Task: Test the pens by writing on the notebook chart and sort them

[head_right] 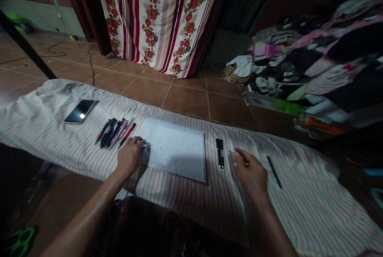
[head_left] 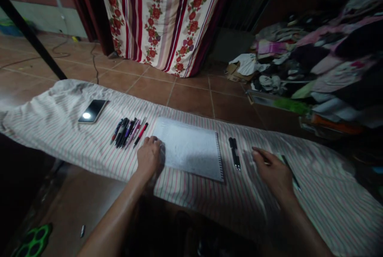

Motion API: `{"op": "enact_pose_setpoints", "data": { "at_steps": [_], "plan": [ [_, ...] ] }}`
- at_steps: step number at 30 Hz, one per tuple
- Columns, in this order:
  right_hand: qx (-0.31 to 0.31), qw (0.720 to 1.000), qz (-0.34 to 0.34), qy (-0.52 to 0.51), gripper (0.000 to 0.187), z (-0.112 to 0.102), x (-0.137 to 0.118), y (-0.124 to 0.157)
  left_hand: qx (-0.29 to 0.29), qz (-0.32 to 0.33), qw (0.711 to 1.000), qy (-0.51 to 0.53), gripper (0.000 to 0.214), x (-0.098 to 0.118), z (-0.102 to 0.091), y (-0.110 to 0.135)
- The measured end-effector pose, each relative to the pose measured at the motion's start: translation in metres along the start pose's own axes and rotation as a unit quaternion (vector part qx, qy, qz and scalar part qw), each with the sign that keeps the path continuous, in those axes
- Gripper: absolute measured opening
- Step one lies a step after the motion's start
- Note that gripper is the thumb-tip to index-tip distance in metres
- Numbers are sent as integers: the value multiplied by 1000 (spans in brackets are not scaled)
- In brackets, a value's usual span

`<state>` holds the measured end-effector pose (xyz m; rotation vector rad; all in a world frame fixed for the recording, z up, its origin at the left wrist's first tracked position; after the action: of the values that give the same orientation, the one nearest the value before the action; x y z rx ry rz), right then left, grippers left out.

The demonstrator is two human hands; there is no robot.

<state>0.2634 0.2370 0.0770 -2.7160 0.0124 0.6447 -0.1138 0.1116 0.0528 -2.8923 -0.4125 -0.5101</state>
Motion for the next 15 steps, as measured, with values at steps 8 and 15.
{"op": "enact_pose_setpoints", "data": {
  "at_steps": [8, 15],
  "plan": [
    [-128, 970, -89, -189, 35, 47, -131, 69, 61, -129, 988, -57, 29, -65, -8, -5],
    [-166, 944, -52, -279, 29, 72, -177, 102, 55, -163, 985, -27, 33, -72, -8, -3]
  ]
}}
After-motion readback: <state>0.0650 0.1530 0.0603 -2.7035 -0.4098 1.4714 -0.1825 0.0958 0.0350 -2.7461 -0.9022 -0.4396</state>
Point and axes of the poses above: each hand's wrist, its own y-axis away from the middle knuckle, its own z-axis out of the palm, x = y × z, the point moved 9 cm from there along -y, towards the middle knuckle, and after that the axes turned 9 degrees about y, right-handed, at the moved point
